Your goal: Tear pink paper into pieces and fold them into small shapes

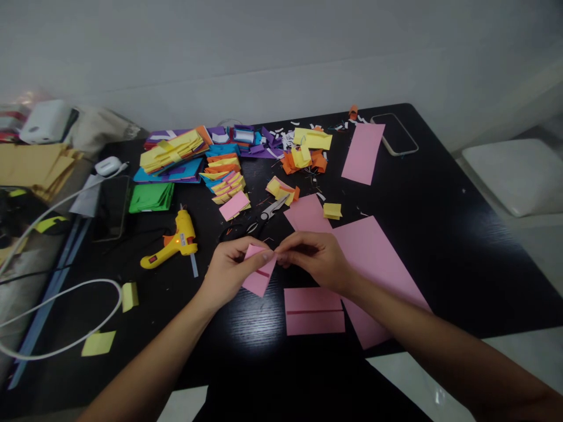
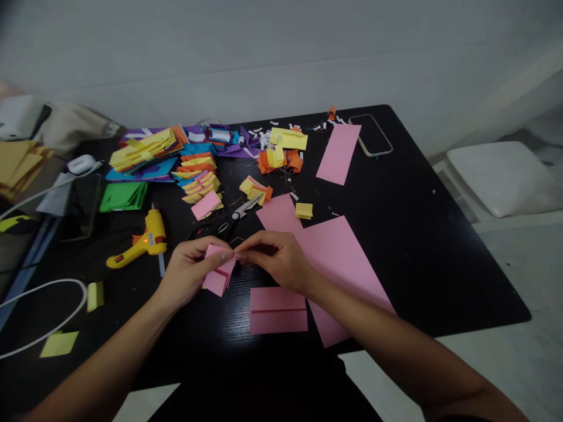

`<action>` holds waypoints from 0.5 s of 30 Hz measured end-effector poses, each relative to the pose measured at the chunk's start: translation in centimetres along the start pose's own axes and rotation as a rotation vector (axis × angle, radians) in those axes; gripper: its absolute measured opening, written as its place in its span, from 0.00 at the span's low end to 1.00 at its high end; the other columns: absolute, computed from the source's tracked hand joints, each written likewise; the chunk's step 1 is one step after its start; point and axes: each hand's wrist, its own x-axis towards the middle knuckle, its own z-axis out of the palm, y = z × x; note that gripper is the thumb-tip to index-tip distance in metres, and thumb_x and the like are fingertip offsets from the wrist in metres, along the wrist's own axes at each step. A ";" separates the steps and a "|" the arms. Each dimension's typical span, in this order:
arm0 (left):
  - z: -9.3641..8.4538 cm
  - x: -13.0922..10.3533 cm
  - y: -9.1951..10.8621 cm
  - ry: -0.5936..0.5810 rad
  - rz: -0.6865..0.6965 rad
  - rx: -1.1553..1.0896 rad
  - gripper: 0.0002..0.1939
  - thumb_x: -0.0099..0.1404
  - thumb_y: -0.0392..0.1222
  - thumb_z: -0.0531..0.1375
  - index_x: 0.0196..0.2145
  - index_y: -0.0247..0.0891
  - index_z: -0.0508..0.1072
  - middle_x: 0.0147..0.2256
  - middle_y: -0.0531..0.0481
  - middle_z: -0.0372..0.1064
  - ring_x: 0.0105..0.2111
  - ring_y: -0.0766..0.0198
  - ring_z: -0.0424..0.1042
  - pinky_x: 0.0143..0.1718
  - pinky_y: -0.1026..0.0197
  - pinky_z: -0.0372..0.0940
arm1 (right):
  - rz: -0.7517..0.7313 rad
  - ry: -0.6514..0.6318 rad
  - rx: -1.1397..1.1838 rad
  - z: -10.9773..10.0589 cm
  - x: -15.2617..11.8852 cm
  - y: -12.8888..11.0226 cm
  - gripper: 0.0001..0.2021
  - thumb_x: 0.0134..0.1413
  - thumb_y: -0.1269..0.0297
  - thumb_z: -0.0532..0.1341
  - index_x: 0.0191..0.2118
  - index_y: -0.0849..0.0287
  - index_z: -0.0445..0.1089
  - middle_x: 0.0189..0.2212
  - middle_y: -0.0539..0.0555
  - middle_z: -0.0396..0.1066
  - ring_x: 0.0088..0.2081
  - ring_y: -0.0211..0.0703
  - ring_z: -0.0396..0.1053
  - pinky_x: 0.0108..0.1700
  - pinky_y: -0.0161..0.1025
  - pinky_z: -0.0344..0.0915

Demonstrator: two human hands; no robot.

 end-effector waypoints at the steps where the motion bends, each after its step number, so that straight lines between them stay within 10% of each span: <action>1: 0.0 0.0 0.0 0.001 0.002 0.002 0.09 0.62 0.44 0.70 0.29 0.35 0.82 0.21 0.53 0.72 0.19 0.71 0.64 0.19 0.69 0.55 | -0.003 -0.003 0.001 0.0 0.0 0.0 0.03 0.55 0.63 0.74 0.36 0.53 0.84 0.30 0.49 0.80 0.30 0.37 0.76 0.37 0.37 0.77; 15: 0.1 -0.1 0.1 0.046 0.027 0.039 0.09 0.61 0.45 0.70 0.29 0.35 0.82 0.21 0.52 0.73 0.19 0.70 0.66 0.20 0.69 0.60 | -0.012 -0.002 -0.044 -0.2 0.0 -0.1 0.06 0.53 0.63 0.75 0.38 0.52 0.84 0.32 0.50 0.81 0.31 0.38 0.76 0.38 0.38 0.76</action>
